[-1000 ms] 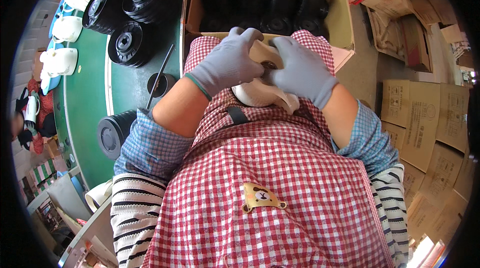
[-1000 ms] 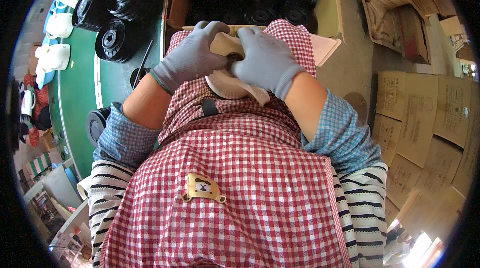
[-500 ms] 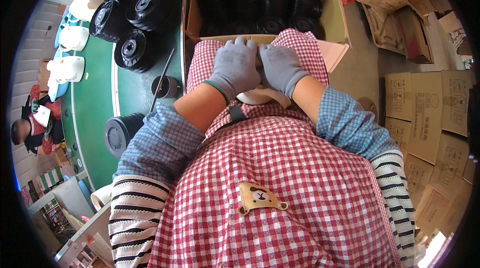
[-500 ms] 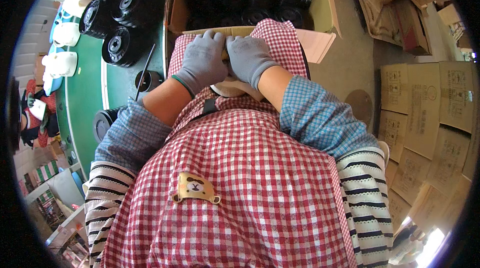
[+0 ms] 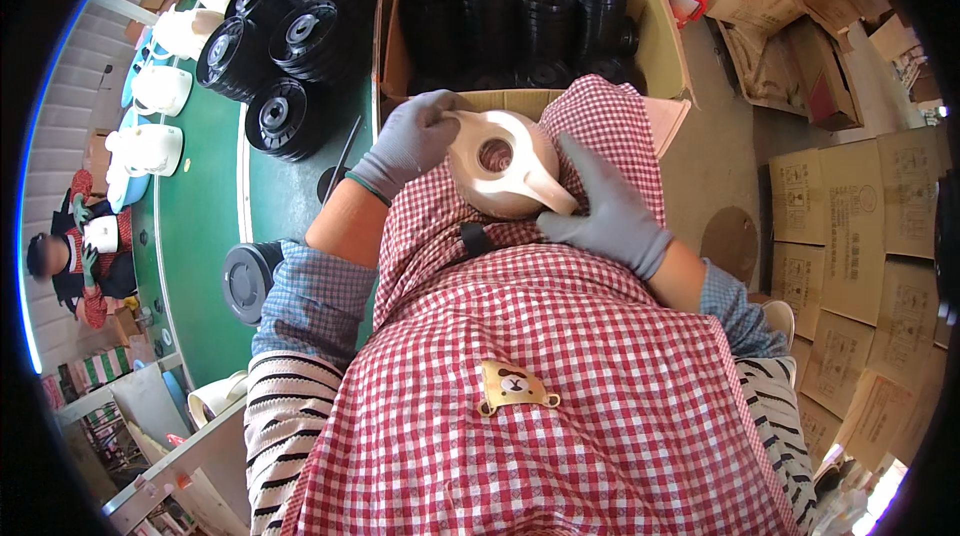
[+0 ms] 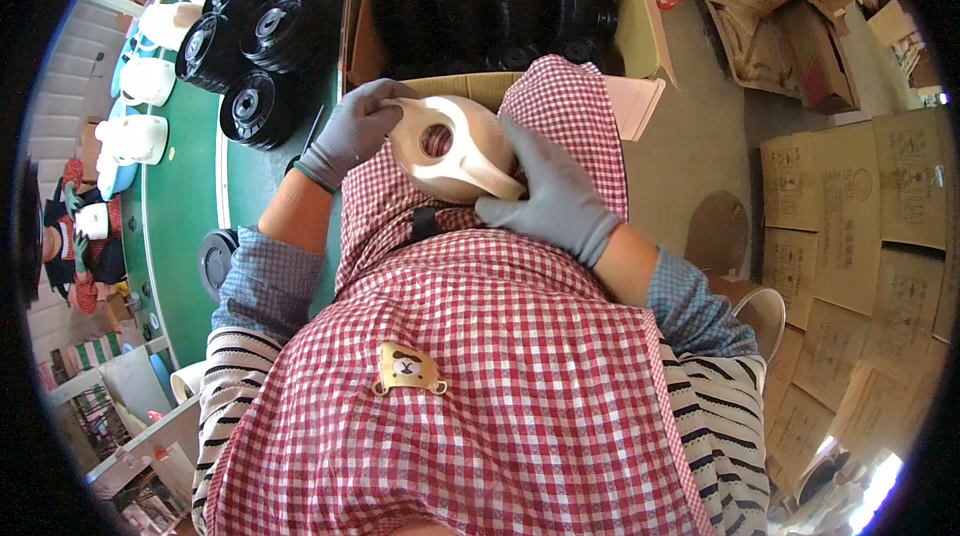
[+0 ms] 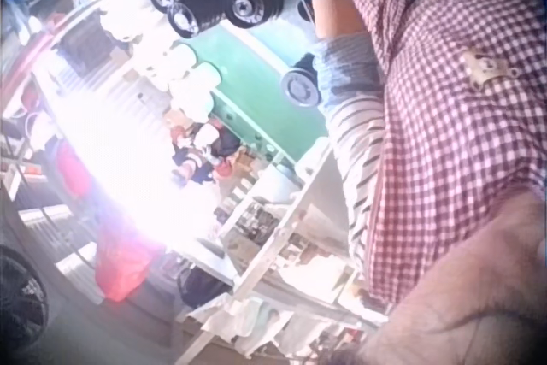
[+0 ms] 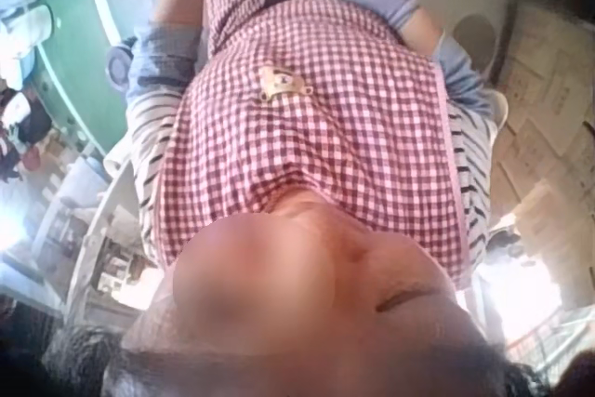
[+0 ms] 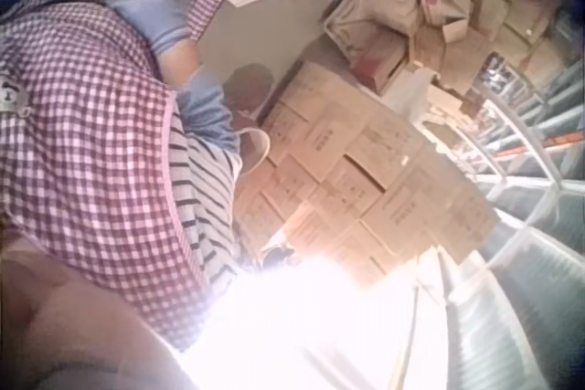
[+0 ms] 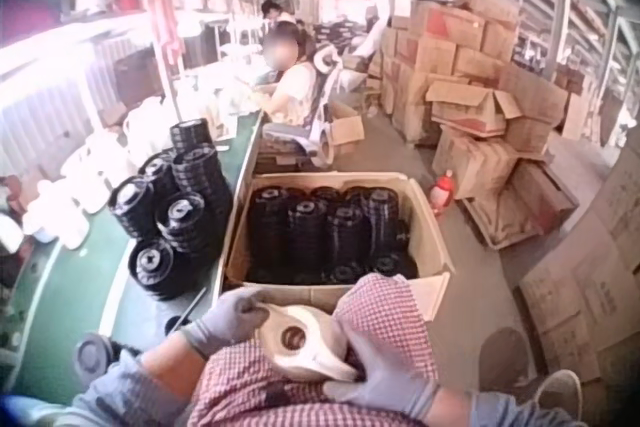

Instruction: The person assembles white kettles by inserting a heating element into the base, placing a black lid on top, and securing it. They repeat this process for multiple units, handling each kettle one at a time.

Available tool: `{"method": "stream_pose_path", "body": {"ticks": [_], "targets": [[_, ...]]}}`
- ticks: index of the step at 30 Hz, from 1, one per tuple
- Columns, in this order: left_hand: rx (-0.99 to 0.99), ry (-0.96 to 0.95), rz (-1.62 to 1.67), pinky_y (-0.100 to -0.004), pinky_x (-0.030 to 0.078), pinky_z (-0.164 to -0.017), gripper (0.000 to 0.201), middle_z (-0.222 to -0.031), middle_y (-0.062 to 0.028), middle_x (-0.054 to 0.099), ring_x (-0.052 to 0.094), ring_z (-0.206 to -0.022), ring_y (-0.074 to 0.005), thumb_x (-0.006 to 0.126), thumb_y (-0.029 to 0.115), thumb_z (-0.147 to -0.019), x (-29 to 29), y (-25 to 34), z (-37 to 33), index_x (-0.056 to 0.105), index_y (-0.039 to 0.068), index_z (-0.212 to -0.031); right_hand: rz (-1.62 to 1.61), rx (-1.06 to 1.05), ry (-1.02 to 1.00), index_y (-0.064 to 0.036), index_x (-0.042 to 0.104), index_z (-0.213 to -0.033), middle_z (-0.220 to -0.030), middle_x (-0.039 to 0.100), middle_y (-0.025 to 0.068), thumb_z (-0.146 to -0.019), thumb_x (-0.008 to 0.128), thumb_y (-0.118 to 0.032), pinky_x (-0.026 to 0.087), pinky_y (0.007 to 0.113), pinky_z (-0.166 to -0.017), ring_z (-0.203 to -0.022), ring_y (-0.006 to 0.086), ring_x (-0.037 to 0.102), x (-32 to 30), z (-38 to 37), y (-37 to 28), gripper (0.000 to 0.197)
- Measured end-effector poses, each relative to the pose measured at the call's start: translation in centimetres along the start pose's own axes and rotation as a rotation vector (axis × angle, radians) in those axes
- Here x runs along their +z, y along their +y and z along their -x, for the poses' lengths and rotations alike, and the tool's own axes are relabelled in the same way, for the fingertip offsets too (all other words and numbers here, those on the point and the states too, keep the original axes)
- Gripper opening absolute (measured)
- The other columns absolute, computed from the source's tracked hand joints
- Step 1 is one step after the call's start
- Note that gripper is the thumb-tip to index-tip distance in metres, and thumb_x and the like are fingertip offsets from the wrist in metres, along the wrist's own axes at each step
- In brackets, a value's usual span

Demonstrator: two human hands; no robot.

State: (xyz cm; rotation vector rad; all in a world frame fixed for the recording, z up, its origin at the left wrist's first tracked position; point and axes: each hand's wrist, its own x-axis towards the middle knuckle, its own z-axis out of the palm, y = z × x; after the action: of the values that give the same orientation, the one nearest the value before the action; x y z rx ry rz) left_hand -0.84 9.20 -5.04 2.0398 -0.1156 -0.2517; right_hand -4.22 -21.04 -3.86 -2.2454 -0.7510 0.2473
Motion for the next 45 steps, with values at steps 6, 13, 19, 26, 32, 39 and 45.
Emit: {"method": "stream_pose_path", "body": {"ticks": [6,13,19,26,32,39,45], "targets": [[-0.188,0.085,0.476,-0.0284,0.055,-0.083,0.031,-0.103,-0.0082,0.067,0.066,-0.092,-0.0145,0.062,0.004,-0.089,0.4,4.6,4.8,0.060,-0.005,-0.118,-0.044,-0.173,0.357,-0.0130,0.069,-0.120,-0.110,0.072,0.0137,-0.084,0.064,0.000,0.056,0.038,-0.089,-0.101,0.0316,0.070,-1.6,-5.5,2.7,0.039],[0.537,-0.006,-0.287,-0.0538,0.036,-0.115,0.106,-0.151,-0.0266,0.038,0.035,-0.142,-0.0464,0.094,0.048,-0.058,1.5,6.3,7.2,0.048,0.004,-0.143,-0.955,-0.104,-0.478,-0.0002,0.072,-0.110,-0.111,0.071,0.0087,-0.092,0.067,-0.001,0.053,0.034,-0.096,-0.102,0.0192,0.066,0.3,-15.6,6.4,0.019],[0.407,0.119,-0.410,-0.0544,0.043,-0.110,0.084,-0.147,-0.0260,0.042,0.046,-0.134,-0.0487,0.096,0.028,-0.054,2.8,5.4,5.7,0.060,0.008,-0.128,-0.563,-0.045,-0.124,-0.0066,0.052,-0.144,-0.147,0.050,0.0144,-0.086,0.073,-0.010,0.041,0.038,-0.112,-0.140,0.0251,0.044,-1.2,-13.0,2.7,0.062],[0.407,-0.006,-0.479,-0.0527,0.046,-0.107,0.071,-0.148,-0.0285,0.039,0.048,-0.131,-0.0490,0.093,0.022,-0.058,1.5,5.2,3.6,0.064,0.008,-0.121,0.342,-0.186,-0.216,-0.0100,0.055,-0.137,-0.160,0.027,0.0224,-0.065,0.083,-0.057,0.026,0.061,-0.116,-0.151,0.0416,0.020,-2.8,-6.5,-4.2,0.091],[0.248,-0.082,-0.455,-0.0523,0.043,-0.112,0.054,-0.153,-0.0319,0.031,0.038,-0.140,-0.0505,0.090,0.021,-0.065,1.8,5.5,3.1,0.069,0.006,-0.112,0.491,-0.110,-0.299,-0.0064,0.069,-0.116,-0.162,0.025,0.0226,-0.069,0.083,-0.042,0.026,0.058,-0.116,-0.151,0.0408,0.019,-2.0,-7.6,-4.9,0.060],[0.261,-0.074,-0.472,-0.0504,0.048,-0.106,0.056,-0.149,-0.0314,0.035,0.045,-0.134,-0.0499,0.091,0.023,-0.059,3.1,4.8,2.7,0.068,0.008,-0.108,0.236,-0.059,-0.371,0.0002,0.071,-0.093,-0.162,0.021,0.0223,-0.067,0.074,-0.005,0.026,0.048,-0.123,-0.152,0.0438,0.012,-1.2,-8.3,-3.4,0.027],[0.272,-0.134,-0.521,-0.0460,0.054,-0.098,0.050,-0.147,-0.0313,0.037,0.046,-0.132,-0.0472,0.086,0.025,-0.059,3.7,4.4,2.2,0.069,0.010,-0.103,0.202,-0.136,-0.190,0.0031,0.070,-0.087,-0.158,0.026,0.0248,-0.064,0.071,-0.007,0.028,0.055,-0.119,-0.148,0.0487,0.018,0.5,-6.7,-2.0,0.026]]}}
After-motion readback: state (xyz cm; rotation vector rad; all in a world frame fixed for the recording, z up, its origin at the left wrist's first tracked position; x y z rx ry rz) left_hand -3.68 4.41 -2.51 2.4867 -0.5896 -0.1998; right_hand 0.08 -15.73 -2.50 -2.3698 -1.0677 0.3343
